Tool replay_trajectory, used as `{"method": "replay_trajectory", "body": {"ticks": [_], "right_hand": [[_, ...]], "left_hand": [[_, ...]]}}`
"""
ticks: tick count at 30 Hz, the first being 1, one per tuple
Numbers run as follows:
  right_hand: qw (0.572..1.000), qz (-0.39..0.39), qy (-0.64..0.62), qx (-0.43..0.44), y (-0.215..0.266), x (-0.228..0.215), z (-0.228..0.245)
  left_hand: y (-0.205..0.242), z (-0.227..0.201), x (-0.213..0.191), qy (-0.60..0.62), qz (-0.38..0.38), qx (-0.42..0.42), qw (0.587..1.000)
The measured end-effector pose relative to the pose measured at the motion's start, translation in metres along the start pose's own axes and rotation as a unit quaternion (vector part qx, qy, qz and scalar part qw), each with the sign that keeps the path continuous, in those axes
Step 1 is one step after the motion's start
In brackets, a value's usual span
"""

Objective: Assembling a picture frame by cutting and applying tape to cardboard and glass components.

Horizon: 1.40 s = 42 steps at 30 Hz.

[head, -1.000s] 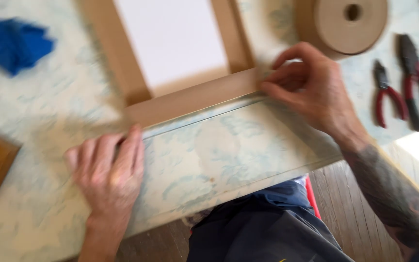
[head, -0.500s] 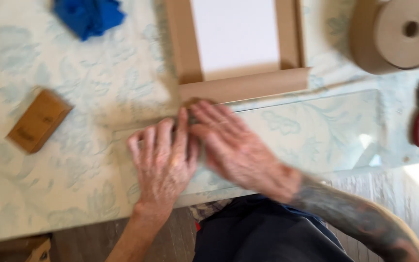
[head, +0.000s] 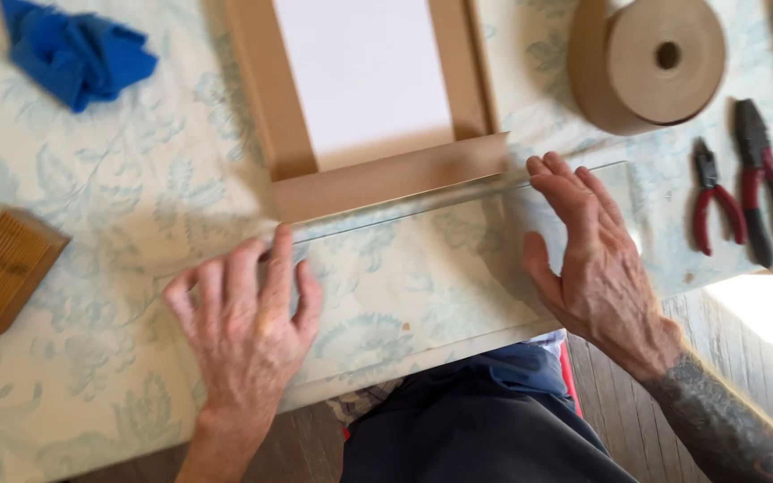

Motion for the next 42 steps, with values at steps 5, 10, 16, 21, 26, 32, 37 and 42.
{"method": "replay_trajectory", "body": {"ticks": [5, 10, 16, 21, 26, 32, 37, 42], "right_hand": [[0.999, 0.017, -0.026, -0.02, 0.009, 0.019, -0.008], [0.999, 0.015, -0.013, -0.039, -0.011, 0.024, -0.016], [0.973, -0.006, -0.222, 0.064, -0.072, 0.005, -0.035], [0.97, -0.127, -0.206, 0.035, -0.109, 0.013, -0.038], [0.978, -0.151, -0.134, -0.045, -0.137, 0.033, -0.036], [0.983, -0.173, -0.011, -0.057, -0.145, 0.04, -0.037], [0.987, -0.154, 0.008, -0.043, -0.146, 0.04, -0.04], [0.989, -0.143, -0.038, -0.008, -0.147, 0.045, -0.045]], "left_hand": [[-0.007, -0.017, -0.006, 0.004, 0.005, -0.001, 1.0], [-0.004, -0.005, 0.013, -0.019, 0.019, -0.009, 1.0], [-0.042, 0.028, 0.024, 0.02, 0.008, -0.051, 0.998], [-0.073, 0.048, 0.03, 0.249, -0.07, -0.121, 0.958], [-0.094, 0.048, 0.076, 0.182, -0.058, -0.141, 0.972], [-0.109, 0.033, 0.08, 0.098, -0.012, -0.12, 0.988], [-0.109, 0.032, 0.08, 0.011, 0.0, -0.116, 0.993], [-0.107, 0.033, 0.089, -0.026, 0.002, -0.096, 0.995]]}}
Point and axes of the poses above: each hand's wrist, its own y-axis away from the middle knuckle, its own x-axis out of the palm, z = x × y, the point moved 2 cm from there along -y, towards the middle knuckle, and after that the axes turned 3 degrees about -x, right-handed, at the moved point
